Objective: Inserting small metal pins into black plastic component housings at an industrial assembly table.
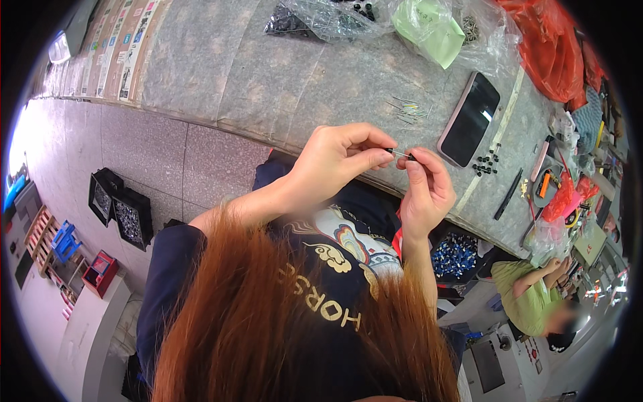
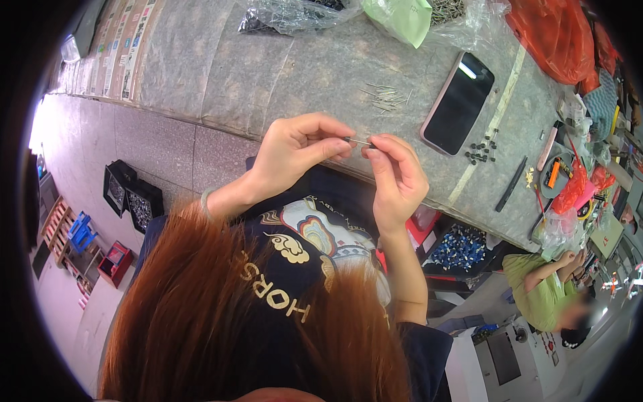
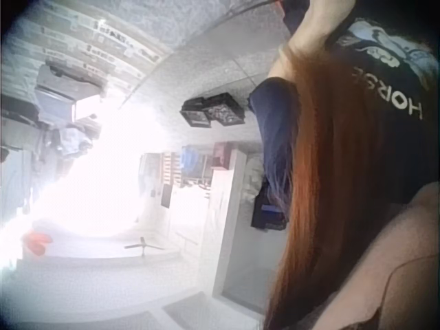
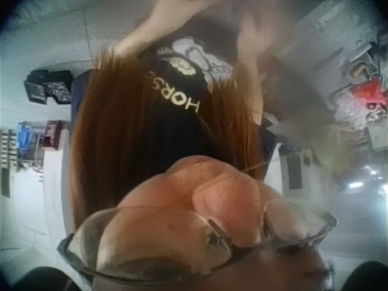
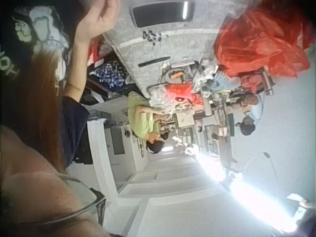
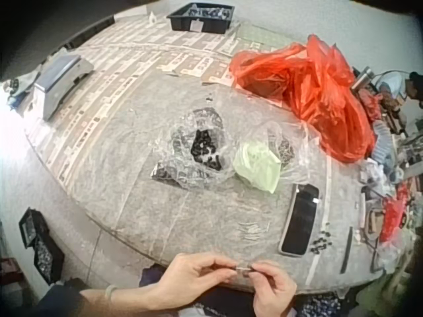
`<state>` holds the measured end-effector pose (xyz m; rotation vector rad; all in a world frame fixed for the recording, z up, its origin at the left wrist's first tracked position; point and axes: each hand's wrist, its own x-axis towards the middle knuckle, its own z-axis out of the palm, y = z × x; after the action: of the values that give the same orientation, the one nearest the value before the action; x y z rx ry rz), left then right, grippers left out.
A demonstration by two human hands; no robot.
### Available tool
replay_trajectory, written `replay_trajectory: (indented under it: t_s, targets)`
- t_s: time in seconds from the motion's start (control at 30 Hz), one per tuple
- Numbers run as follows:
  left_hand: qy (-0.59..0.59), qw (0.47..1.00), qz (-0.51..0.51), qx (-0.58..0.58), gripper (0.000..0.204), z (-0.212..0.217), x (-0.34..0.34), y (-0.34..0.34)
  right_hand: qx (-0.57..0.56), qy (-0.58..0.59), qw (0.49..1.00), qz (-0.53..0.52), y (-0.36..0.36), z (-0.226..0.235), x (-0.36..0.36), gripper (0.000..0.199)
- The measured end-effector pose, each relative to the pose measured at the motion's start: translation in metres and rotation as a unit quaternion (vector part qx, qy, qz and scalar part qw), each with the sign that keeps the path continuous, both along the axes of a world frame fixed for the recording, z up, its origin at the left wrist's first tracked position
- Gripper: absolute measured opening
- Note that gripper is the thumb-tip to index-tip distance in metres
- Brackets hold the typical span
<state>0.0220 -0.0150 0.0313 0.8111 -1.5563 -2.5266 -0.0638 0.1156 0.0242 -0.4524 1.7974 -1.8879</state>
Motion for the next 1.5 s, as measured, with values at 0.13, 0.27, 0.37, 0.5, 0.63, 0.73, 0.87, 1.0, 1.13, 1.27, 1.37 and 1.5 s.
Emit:
replay_trajectory:
  t_s: [0.13, 0.27, 0.37, 0.5, 0.63, 0.73, 0.87, 1.0, 1.13, 1.27, 1.37, 1.5]
  targets:
    - [0.000, 1.000, 0.000, 0.025, 0.016, 0.002, 0.001, -0.004, 0.075, 0.144, 0.986, 0.046, 0.002, 0.002, -0.006, 0.013]
    - [-0.024, 0.999, -0.011, 0.033, 0.016, 0.001, 0.001, -0.006, 0.115, 0.289, 0.947, 0.074, 0.000, 0.004, -0.007, 0.013]
    - [-0.026, 0.999, -0.008, 0.029, 0.016, -0.001, 0.002, -0.005, 0.118, 0.222, 0.965, 0.075, 0.002, 0.003, -0.006, 0.012]
    - [-0.010, 0.997, -0.013, -0.077, 0.015, -0.001, 0.003, -0.005, 0.076, -0.026, 0.995, 0.064, 0.003, 0.004, -0.002, 0.013]
    - [0.076, 0.934, -0.027, -0.347, 0.011, -0.004, 0.003, -0.007, 0.033, -0.122, 0.989, 0.082, 0.002, 0.003, -0.007, 0.015]
    - [0.097, 0.925, -0.042, -0.365, 0.014, -0.008, 0.004, -0.006, -0.066, -0.385, 0.916, 0.088, 0.002, 0.004, -0.011, 0.016]
    - [0.009, 0.999, 0.030, -0.019, 0.019, -0.007, 0.003, 0.001, 0.013, -0.208, 0.976, 0.058, 0.003, 0.009, -0.002, 0.016]
    - [-0.028, 0.990, -0.062, 0.126, 0.019, -0.006, 0.001, -0.010, 0.085, -0.020, 0.995, 0.051, 0.004, 0.009, 0.004, 0.015]
    - [-0.037, 0.976, -0.092, 0.192, 0.022, -0.004, 0.002, -0.013, 0.153, 0.143, 0.971, 0.114, 0.006, 0.011, -0.006, 0.016]
    - [-0.040, 0.979, -0.133, 0.148, 0.027, -0.001, 0.001, -0.014, 0.121, 0.308, 0.931, 0.155, 0.005, 0.007, -0.014, 0.018]
    - [-0.044, 0.982, -0.163, 0.079, 0.031, -0.003, 0.001, -0.014, 0.092, 0.400, 0.894, 0.177, 0.002, 0.004, -0.018, 0.020]
    - [-0.054, 0.980, -0.179, 0.067, 0.035, -0.003, 0.001, -0.014, 0.097, 0.458, 0.859, 0.205, 0.001, 0.001, -0.023, 0.021]
